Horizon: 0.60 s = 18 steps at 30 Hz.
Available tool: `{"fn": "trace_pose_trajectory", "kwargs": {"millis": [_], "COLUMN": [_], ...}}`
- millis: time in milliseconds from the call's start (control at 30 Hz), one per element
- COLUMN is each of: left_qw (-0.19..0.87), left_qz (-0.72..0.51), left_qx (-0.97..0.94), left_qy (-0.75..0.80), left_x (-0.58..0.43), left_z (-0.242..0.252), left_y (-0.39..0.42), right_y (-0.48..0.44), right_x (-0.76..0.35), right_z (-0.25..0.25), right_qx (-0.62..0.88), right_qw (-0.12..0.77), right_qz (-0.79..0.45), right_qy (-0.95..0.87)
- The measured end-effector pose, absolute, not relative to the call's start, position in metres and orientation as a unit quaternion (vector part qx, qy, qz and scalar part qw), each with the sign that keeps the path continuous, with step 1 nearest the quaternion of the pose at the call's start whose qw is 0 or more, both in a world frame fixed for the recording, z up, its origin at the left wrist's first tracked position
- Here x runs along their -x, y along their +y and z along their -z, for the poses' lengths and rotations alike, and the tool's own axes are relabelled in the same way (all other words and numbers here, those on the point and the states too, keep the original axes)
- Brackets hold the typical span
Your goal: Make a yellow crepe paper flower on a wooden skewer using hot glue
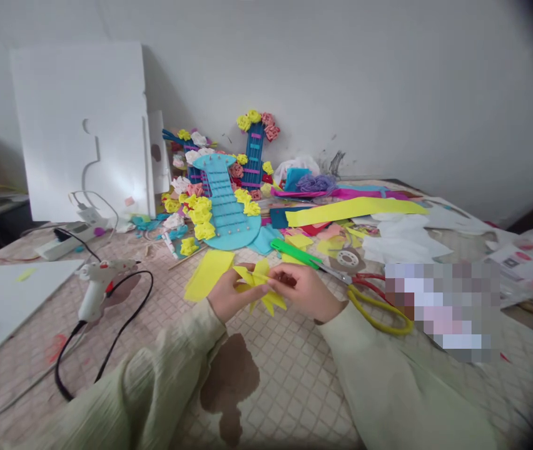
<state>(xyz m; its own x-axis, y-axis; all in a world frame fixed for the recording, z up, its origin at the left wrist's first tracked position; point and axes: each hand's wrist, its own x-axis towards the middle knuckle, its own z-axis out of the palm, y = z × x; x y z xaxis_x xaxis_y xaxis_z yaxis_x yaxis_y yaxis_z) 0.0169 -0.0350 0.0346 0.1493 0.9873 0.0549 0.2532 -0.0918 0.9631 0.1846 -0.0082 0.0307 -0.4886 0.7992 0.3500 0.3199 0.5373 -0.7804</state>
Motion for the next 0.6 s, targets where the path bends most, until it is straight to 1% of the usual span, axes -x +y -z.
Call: {"fn": "trace_pose_trajectory", "kwargs": {"millis": [367, 600], "left_qw": [0.522, 0.547], "left_qz": [-0.475, -0.479], "left_qx": [-0.552, -0.533], "left_qy": [0.443, 0.433], "left_x": [-0.018, -0.015], "left_z": [-0.023, -0.019], "left_y": [-0.034, -0.036], "right_y": [-0.005, -0.007], "right_x": [-0.188, -0.186], "right_z": [-0.030, -0.028], "right_qx": [0.350, 0.351], "right_qw": [0.351, 0.344], "right_qz": [-0.360, -0.359], "right_qy": [-0.790, -0.793]}}
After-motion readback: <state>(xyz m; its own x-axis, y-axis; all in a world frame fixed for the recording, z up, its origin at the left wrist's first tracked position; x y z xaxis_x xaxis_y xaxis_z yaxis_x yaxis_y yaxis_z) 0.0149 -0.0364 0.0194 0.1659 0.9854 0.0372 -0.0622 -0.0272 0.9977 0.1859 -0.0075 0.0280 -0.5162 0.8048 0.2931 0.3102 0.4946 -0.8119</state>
